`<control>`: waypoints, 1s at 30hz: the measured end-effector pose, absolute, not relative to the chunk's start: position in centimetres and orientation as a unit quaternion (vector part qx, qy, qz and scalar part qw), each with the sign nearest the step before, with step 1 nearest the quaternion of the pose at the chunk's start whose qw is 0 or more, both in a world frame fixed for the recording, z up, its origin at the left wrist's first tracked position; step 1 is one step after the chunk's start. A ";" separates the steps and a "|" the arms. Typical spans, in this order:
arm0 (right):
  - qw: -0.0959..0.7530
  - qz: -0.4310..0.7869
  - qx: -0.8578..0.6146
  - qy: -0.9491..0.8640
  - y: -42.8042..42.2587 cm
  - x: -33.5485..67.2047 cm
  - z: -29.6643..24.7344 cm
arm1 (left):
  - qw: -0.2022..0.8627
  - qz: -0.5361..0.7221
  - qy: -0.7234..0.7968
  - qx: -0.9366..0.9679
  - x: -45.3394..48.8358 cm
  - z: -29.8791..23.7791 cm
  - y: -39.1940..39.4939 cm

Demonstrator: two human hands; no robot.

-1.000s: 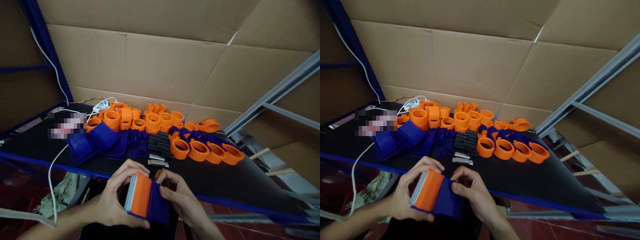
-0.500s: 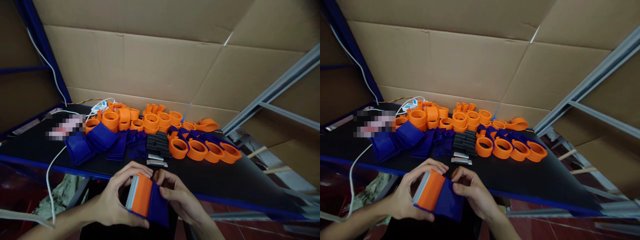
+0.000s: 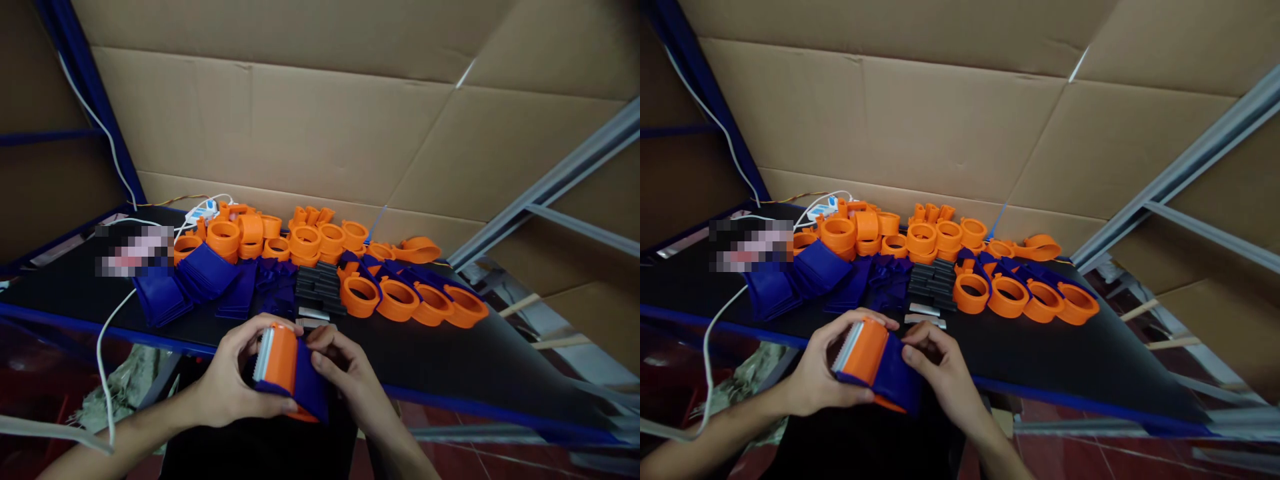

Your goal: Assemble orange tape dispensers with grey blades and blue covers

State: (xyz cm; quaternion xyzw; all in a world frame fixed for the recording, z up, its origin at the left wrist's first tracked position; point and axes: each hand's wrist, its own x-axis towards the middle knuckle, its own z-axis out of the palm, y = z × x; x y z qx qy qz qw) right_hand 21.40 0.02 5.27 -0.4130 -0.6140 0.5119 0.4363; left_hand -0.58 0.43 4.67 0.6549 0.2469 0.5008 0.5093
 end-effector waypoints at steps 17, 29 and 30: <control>0.561 -0.138 -0.680 -0.452 2.4 39.7 12.6 | 0.731 0.426 0.205 0.492 1.7 3.2 0.5; 0.291 -0.051 -0.814 -0.500 11.9 53.7 12.6 | 0.749 0.334 0.231 0.524 2.0 1.9 0.5; 0.307 -0.060 -0.798 -0.516 11.7 53.3 12.1 | 0.752 0.326 0.230 0.526 1.9 2.0 0.5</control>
